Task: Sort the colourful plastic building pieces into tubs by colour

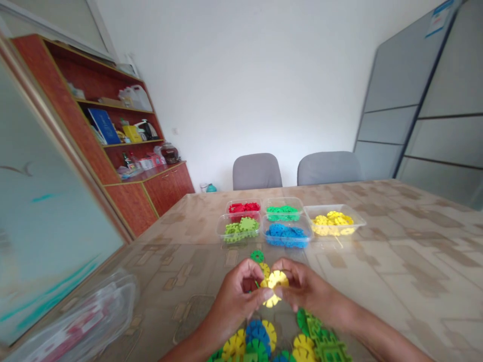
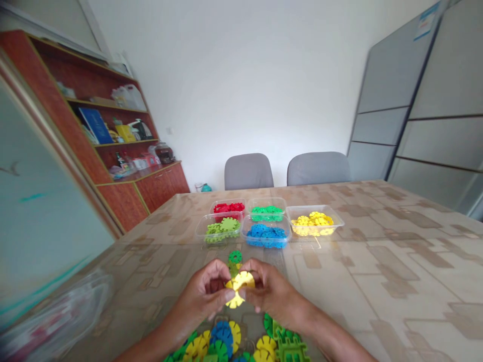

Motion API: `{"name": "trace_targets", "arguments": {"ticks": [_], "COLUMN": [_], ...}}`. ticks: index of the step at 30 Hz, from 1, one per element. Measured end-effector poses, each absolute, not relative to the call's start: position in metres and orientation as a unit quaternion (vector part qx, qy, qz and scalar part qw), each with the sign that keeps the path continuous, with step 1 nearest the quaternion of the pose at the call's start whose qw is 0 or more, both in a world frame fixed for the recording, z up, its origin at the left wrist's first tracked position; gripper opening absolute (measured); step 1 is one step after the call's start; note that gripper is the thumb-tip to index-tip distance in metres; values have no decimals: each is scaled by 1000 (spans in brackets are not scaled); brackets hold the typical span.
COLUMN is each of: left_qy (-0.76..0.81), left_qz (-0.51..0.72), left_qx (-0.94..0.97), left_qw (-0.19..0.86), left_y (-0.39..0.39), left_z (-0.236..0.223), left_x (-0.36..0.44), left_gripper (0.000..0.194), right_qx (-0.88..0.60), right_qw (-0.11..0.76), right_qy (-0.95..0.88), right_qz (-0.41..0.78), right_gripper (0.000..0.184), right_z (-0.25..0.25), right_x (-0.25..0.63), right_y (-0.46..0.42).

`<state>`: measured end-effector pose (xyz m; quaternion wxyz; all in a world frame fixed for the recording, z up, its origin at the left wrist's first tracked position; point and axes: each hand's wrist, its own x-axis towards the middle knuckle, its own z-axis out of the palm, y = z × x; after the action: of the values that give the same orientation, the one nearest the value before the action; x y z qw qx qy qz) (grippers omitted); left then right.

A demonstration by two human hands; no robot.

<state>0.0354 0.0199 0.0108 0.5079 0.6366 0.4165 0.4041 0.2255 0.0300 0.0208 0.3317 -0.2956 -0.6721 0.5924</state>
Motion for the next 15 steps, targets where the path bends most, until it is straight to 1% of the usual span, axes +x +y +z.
{"name": "trace_targets", "arguments": {"ticks": [2,4,5,6,8,10,13,15], "left_qy": [423,437,445,454,467,477,490,496], "left_qz": [403,394,385,374,357,340,318,310], "left_qx": [665,694,703,708,716,722,731,739], "left_qw": [465,416,400,391,378,368,352,333], "left_y": [18,17,17,17,18,18,19,21], "left_z": [16,22,24,26,27,28,29,30], "left_x": [31,23,18,13,4,-1,-6,-10], "left_gripper": [32,23,21,21,21,21,22,21], "right_qx": [-336,-427,-500,-538,-595,-646,-679,-690], "right_qw": [352,382,385,393,406,397,364,346], "right_qy": [-706,-729,-726,-709,-673,-641,-633,-633], "right_qz": [516,375,274,230,168,115,76,58], "right_gripper": [40,35,32,29,26,26,22,23], "right_z": [26,34,38,43,52,57,59,60], "right_x": [242,266,280,294,320,339,356,364], "right_y": [42,60,72,84,109,131,148,150]}}
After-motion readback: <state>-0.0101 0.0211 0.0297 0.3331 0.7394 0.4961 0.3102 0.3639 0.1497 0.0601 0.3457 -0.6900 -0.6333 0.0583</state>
